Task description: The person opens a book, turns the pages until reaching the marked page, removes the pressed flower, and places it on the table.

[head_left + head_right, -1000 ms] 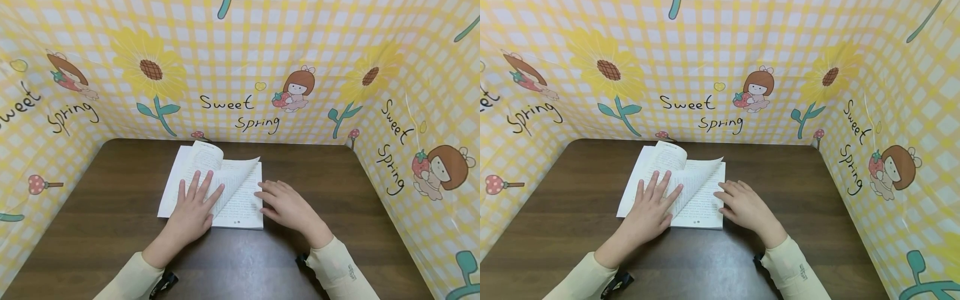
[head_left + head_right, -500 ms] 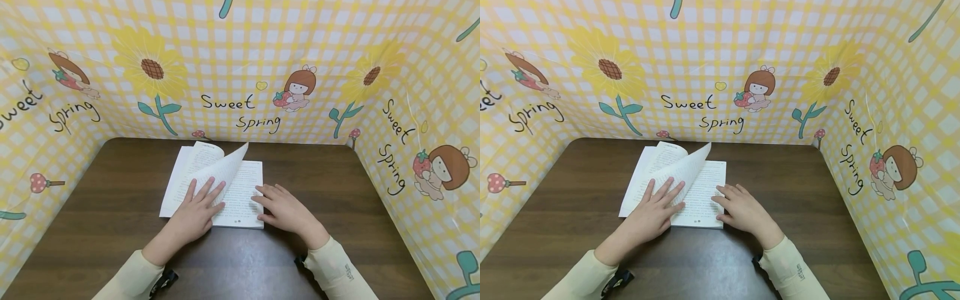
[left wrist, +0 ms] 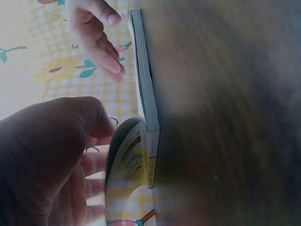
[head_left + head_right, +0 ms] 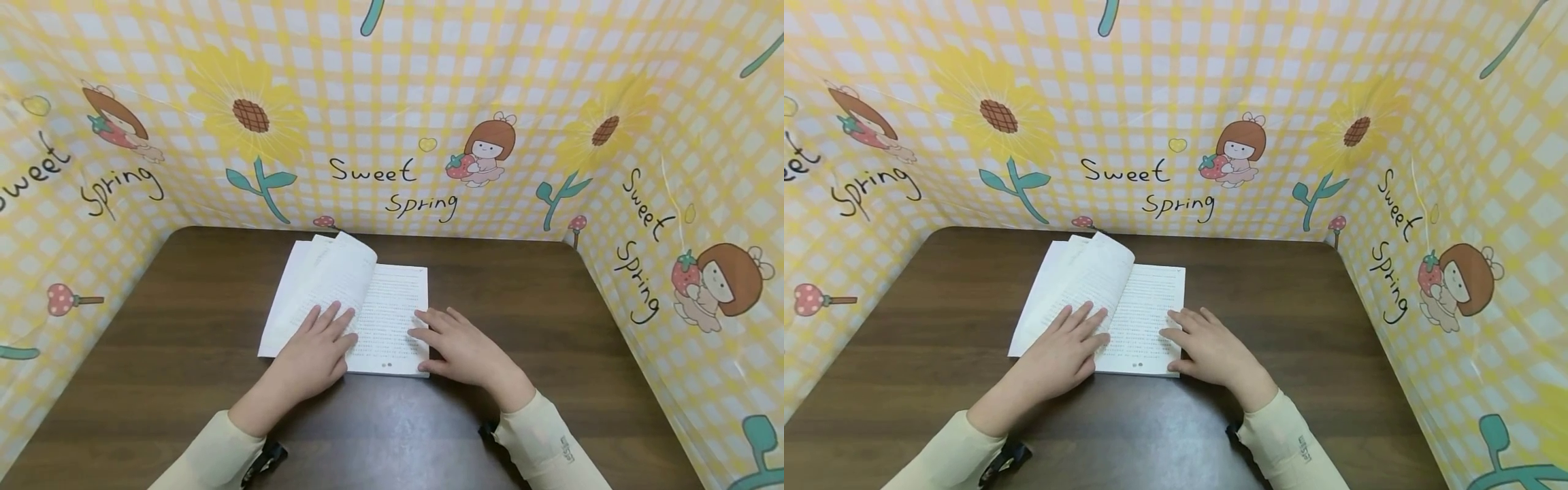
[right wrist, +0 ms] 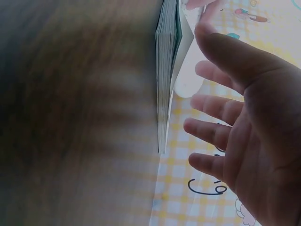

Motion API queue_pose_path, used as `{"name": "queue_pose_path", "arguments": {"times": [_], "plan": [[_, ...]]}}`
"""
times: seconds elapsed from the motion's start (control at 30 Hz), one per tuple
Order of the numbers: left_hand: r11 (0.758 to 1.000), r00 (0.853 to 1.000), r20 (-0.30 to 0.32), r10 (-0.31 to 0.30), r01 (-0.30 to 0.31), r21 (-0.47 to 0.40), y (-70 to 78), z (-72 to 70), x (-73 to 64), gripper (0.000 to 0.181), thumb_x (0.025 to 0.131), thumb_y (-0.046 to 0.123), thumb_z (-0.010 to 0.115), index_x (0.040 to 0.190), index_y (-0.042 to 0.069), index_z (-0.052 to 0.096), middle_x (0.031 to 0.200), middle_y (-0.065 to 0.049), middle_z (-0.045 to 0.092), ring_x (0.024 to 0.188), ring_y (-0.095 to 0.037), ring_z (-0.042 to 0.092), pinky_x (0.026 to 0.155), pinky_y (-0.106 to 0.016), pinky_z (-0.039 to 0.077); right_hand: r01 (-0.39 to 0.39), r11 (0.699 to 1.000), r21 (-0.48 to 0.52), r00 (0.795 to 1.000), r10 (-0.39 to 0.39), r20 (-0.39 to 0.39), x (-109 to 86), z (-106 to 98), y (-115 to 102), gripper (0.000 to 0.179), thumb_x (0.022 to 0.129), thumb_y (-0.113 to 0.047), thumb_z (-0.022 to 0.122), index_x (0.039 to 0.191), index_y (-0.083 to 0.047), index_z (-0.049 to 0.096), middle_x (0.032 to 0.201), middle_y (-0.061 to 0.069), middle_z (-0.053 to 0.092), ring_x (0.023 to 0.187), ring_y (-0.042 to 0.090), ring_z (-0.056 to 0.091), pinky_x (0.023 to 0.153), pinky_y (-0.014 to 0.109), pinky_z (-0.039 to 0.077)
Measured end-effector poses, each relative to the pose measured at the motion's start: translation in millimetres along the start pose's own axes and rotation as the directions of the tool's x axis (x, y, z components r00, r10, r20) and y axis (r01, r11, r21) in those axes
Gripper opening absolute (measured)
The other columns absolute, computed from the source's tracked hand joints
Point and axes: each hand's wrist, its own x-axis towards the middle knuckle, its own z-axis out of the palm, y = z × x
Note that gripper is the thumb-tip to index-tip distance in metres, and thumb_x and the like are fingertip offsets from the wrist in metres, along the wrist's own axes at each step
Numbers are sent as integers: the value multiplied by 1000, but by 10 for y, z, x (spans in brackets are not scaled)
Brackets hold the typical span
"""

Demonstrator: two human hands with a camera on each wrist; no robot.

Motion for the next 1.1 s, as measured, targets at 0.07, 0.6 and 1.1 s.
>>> {"name": "queue_pose_path", "arguments": {"times": [0.07,0.6,1.1], "plan": [[1000,1000,11,-27,27,-4,6,2,3,36,98,26,57,129,15,70,156,-14,49,150,-41,35,120,-62,26,-1,1000,4,1000,1,14,-5,0,0,63,92,-52,73,145,-21,59,160,8,44,149,26,41,120,57,29],[989,987,70,-145,142,35,14,9,15,54,97,49,64,140,17,63,155,-14,49,143,-42,45,105,-68,41,-16,1000,27,999,15,40,18,-6,-46,70,92,-56,70,149,-18,55,159,6,46,148,26,42,122,54,28],[991,990,40,-133,132,35,-8,4,-16,61,94,47,70,140,7,62,155,-14,50,146,-40,40,115,-64,33,-20,997,76,999,17,52,14,34,-56,68,90,-56,73,144,-18,59,158,6,48,147,24,43,121,56,28]]}}
